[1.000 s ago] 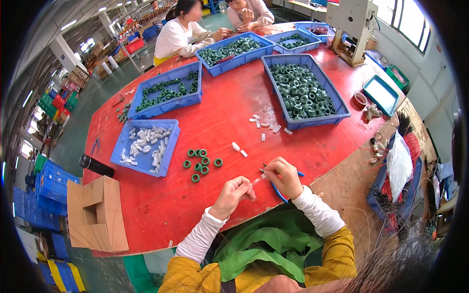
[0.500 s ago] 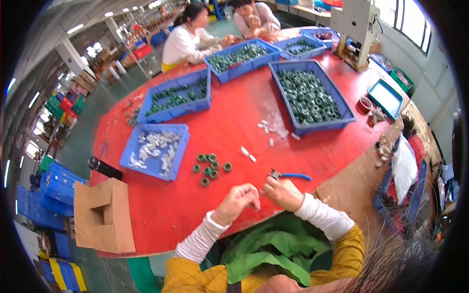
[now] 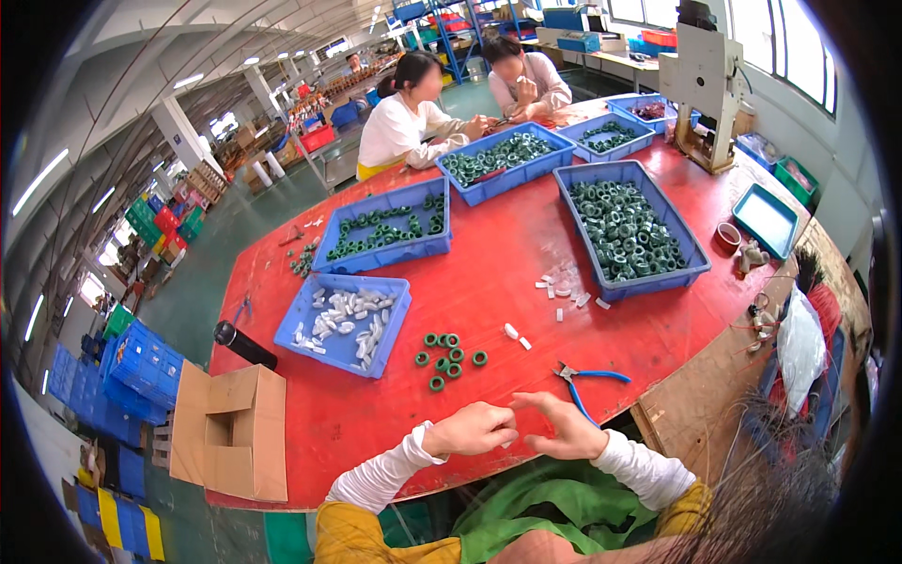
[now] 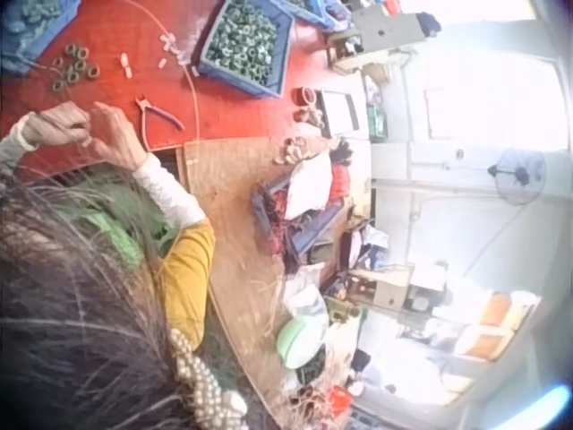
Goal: The person takes green rings from a tray onto the table and fits white sleeves onto the green rings by hand and with pliers.
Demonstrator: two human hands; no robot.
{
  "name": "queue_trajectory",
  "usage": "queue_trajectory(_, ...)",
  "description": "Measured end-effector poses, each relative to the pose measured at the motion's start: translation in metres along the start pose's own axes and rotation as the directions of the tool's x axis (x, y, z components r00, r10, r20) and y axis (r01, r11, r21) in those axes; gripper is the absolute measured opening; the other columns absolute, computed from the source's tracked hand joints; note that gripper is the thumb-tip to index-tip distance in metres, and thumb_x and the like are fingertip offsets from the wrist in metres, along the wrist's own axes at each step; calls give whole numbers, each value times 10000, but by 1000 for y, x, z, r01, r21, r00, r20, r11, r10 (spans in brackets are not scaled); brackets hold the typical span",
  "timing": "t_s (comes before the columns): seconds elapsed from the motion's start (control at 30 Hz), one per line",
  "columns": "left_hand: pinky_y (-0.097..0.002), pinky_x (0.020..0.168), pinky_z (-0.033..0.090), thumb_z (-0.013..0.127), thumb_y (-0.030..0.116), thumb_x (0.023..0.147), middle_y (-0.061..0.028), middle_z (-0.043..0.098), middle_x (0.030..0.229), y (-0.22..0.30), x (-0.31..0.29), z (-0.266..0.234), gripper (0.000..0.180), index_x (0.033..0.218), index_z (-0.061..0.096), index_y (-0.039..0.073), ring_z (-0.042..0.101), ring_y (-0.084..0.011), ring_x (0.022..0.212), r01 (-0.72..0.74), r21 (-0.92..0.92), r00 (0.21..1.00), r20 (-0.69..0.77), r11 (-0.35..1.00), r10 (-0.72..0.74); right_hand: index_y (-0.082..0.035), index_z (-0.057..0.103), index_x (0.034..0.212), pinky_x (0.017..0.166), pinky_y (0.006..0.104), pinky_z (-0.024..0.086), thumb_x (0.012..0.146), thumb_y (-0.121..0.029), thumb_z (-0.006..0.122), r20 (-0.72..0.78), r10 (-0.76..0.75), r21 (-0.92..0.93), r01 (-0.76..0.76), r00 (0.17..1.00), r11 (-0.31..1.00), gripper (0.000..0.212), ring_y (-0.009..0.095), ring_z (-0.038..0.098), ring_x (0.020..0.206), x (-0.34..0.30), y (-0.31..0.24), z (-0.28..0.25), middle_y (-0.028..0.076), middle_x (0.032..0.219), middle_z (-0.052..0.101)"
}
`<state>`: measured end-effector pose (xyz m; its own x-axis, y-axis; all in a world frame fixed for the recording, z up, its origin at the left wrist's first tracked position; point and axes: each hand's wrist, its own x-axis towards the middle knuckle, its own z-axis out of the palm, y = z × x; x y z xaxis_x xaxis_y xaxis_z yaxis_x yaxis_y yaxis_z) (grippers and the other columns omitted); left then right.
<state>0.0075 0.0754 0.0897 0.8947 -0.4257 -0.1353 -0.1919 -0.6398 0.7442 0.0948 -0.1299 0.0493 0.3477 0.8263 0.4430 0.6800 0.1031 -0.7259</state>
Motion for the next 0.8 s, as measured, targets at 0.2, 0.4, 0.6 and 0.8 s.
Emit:
queue_trajectory(0.2, -439, 590, 460, 554, 204, 878, -165, 619, 699, 11, -4, 2, 168, 884, 598, 41, 614, -346, 657, 34, 161, 999, -40, 986, -27, 24, 346, 1376, 946, 334, 457, 777, -111, 620, 370, 348, 514, -502, 861, 696, 672, 219, 571, 1099, 3, -11, 15, 188, 1258, 537)
queue_trajectory(0.4, -431, 575, 463, 574, 215, 878, -168, 614, 688, 8, -2, 3, 184, 872, 593, 31, 614, -339, 638, 57, 131, 997, -53, 990, -51, 4, 499, 1193, 798, 305, 508, 841, -113, 615, 241, 314, 502, -395, 918, 770, 389, 142, 623, 940, -17, 13, 32, 96, 1027, 653)
queue_trajectory(0.6, -406, 559, 467, 587, 196, 877, -169, 613, 686, 6, 2, 4, 185, 845, 590, 14, 617, -324, 626, 13, 88, 997, -83, 996, -6, 16, 599, 1007, 579, 260, 469, 910, -173, 616, 291, 407, 524, -500, 866, 689, 213, 57, 538, 668, -14, 6, 23, 40, 754, 626)
queue_trajectory(0.8, -351, 559, 477, 591, 191, 896, -150, 625, 692, 7, 8, 2, 190, 868, 607, 3, 628, -257, 619, 36, 21, 996, -87, 999, -34, 4, 605, 985, 567, 258, 465, 936, -156, 567, 302, 409, 429, -505, 861, 748, 172, 59, 551, 652, -11, 4, 11, 45, 693, 595)
